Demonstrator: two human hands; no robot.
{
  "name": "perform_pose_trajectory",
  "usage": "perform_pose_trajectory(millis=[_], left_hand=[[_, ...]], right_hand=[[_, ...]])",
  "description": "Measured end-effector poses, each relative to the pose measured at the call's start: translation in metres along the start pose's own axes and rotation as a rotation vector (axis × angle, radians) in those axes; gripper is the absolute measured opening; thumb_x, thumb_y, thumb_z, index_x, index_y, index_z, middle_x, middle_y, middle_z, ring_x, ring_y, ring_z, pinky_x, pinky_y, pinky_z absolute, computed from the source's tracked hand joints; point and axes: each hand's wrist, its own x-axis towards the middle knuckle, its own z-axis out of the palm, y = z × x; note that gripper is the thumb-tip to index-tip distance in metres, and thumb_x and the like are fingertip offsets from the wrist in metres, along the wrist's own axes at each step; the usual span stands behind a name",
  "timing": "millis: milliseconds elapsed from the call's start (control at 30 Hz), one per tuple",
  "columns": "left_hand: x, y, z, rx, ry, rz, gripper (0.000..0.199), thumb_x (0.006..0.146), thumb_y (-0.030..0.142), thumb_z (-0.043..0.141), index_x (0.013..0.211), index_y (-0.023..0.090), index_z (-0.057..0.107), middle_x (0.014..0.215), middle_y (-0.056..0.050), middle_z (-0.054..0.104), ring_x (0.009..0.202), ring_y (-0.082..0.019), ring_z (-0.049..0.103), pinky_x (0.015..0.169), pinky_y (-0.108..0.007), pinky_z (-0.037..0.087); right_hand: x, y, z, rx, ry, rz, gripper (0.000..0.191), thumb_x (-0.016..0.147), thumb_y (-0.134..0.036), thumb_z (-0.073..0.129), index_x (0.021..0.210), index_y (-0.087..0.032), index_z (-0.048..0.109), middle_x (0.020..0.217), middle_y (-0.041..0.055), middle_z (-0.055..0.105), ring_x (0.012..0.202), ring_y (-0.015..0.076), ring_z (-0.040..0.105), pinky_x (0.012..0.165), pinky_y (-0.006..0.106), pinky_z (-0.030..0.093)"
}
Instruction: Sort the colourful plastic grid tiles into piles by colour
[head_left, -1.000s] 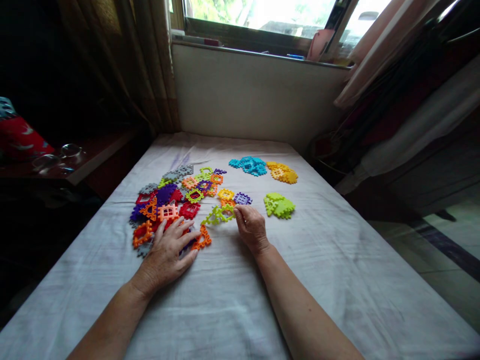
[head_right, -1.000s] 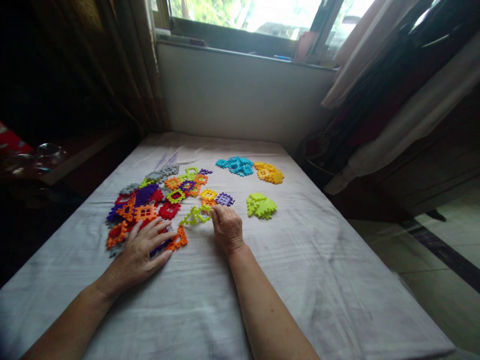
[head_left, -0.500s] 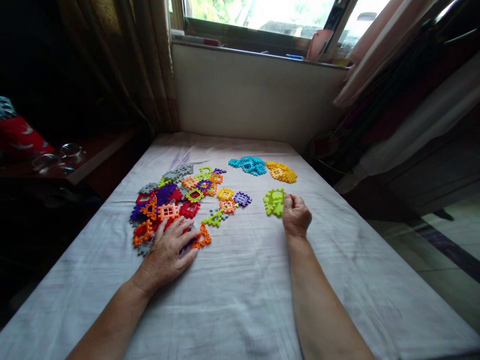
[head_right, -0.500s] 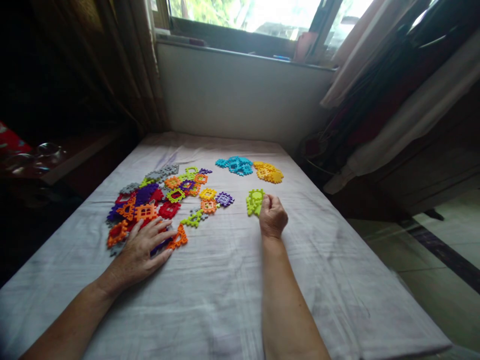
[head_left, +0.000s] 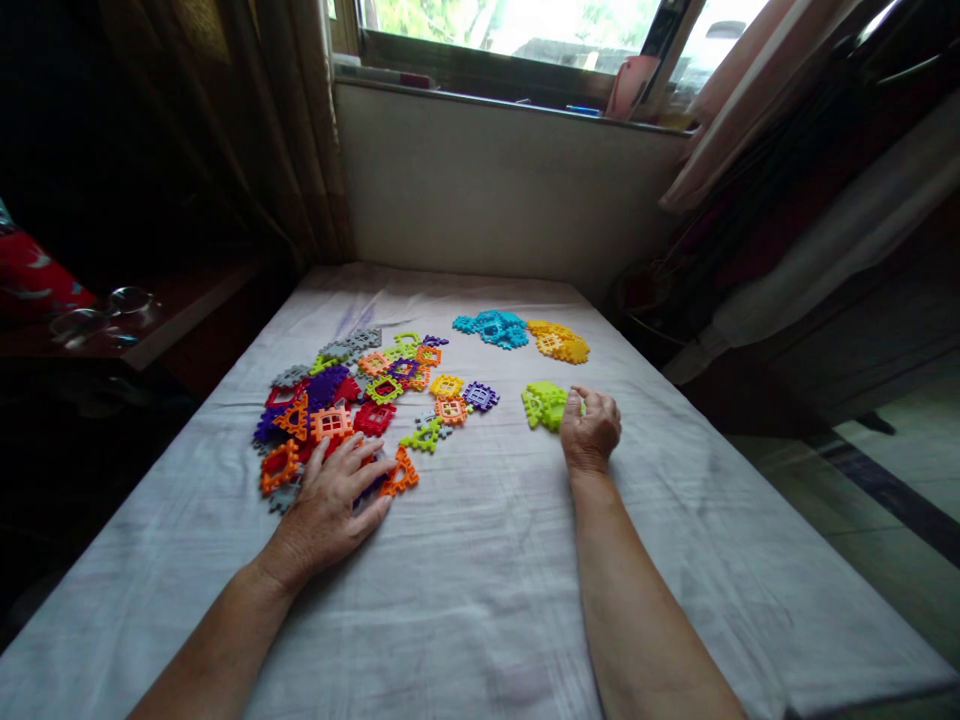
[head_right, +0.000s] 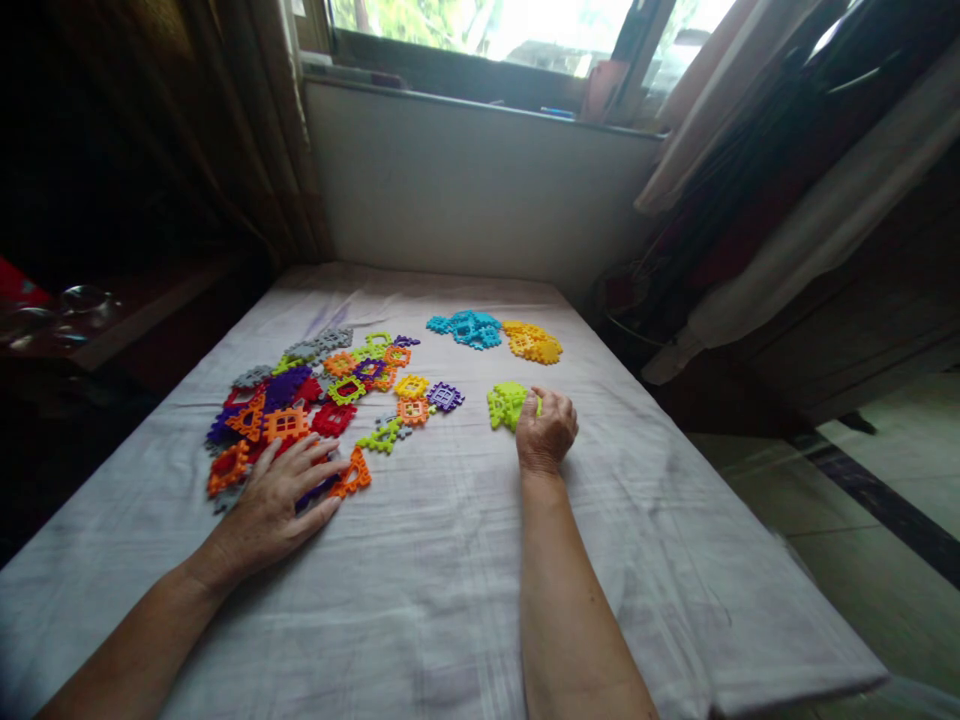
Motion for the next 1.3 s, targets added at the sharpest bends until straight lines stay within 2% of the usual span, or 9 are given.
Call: perform_pose_trajectory(millis=[200,333,433,667,867,967,1133,1233,1300], left_hand=[[0.001,0.002,-0.002,-0.005,-0.005,0.0,0.039,0.089,0.043,0.054,0.125,0.034,0.066,0.142,-0.006,0.061,0.138,-0.033,0.048,0.119,-0.065,0.02],[0.001,0.003,-0.001,-0.002,0.007,-0.001,0.038,0.089,0.042,0.054,0.125,0.034,0.066,0.142,-0.006,0.061,0.138,-0.033,0.048,0.119,-0.065,0.02],[0.001,0.003,-0.001,-0.002,0.007,-0.001,0.039,0.089,0.042,0.054,0.125,0.034,0.066,0.143,-0.006,0.061,0.138,-0.033,0.048,0.119,-0.065,0.02],[0.001,0.003,-0.001,-0.009,0.005,0.005,0.039,0.09,0.044,0.054,0.125,0.034,0.067,0.142,-0.006,0.061,0.138,-0.033,0.048,0.12,-0.064,0.019],[0.001,0.002,-0.001,-0.001,0.011,0.009,0.038,0.09,0.044,0.054,0.124,0.034,0.067,0.141,-0.006,0.063,0.138,-0.033,0.048,0.119,-0.065,0.021],[0.001,0.002,-0.001,0.003,0.014,0.006,0.038,0.09,0.044,0.054,0.124,0.034,0.068,0.14,-0.006,0.063,0.137,-0.033,0.048,0.119,-0.065,0.021],[0.001,0.0,0.0,0.002,0.011,0.012,0.038,0.089,0.043,0.054,0.124,0.034,0.067,0.14,-0.006,0.063,0.137,-0.032,0.048,0.12,-0.063,0.02],[0.001,-0.002,0.001,0.005,0.008,0.012,0.039,0.089,0.044,0.055,0.124,0.035,0.068,0.141,-0.006,0.062,0.138,-0.033,0.048,0.12,-0.064,0.02],[0.0,-0.004,0.002,0.005,0.006,0.013,0.039,0.089,0.044,0.054,0.124,0.035,0.068,0.141,-0.006,0.062,0.138,-0.033,0.048,0.119,-0.064,0.021]], right_hand=[[-0.046,-0.061,0.014,0.134,-0.222,-0.473,0.023,0.095,-0.028,0.052,0.103,-0.021,0.072,0.107,0.0107,0.07,0.101,0.0261,0.059,0.093,0.042,0.044],[-0.075,-0.095,0.016,0.156,-0.467,-0.735,0.032,0.091,-0.029,0.062,0.122,-0.027,0.068,0.135,0.0085,0.065,0.125,0.0271,0.052,0.104,0.043,0.038],[-0.084,-0.103,0.017,0.136,-0.597,-0.822,0.04,0.089,-0.031,0.067,0.129,-0.028,0.065,0.144,0.0067,0.059,0.138,0.0292,0.042,0.112,0.048,0.03],[-0.081,-0.105,0.015,0.167,-0.672,-0.824,0.025,0.09,-0.032,0.068,0.114,-0.027,0.07,0.119,0.0058,0.071,0.124,0.025,0.053,0.111,0.045,0.032],[-0.08,-0.106,0.013,0.162,-0.674,-0.816,0.023,0.088,-0.032,0.07,0.111,-0.027,0.07,0.121,0.005,0.071,0.122,0.0248,0.053,0.109,0.044,0.033],[-0.079,-0.106,0.013,0.159,-0.658,-0.848,0.015,0.091,-0.034,0.069,0.103,-0.027,0.071,0.113,0.0038,0.074,0.115,0.0234,0.056,0.107,0.043,0.034],[-0.072,-0.102,0.013,0.222,-0.488,-0.788,0.019,0.1,-0.032,0.055,0.099,-0.025,0.073,0.107,0.0045,0.075,0.106,0.0198,0.061,0.101,0.036,0.039],[-0.053,-0.085,0.012,0.226,-0.327,-0.616,0.025,0.101,-0.033,0.051,0.097,-0.024,0.074,0.101,0.0069,0.076,0.097,0.0208,0.064,0.093,0.035,0.044],[-0.034,-0.064,0.008,0.204,-0.216,-0.43,0.028,0.099,-0.034,0.049,0.095,-0.022,0.074,0.095,0.0083,0.076,0.091,0.0221,0.066,0.089,0.035,0.046]])
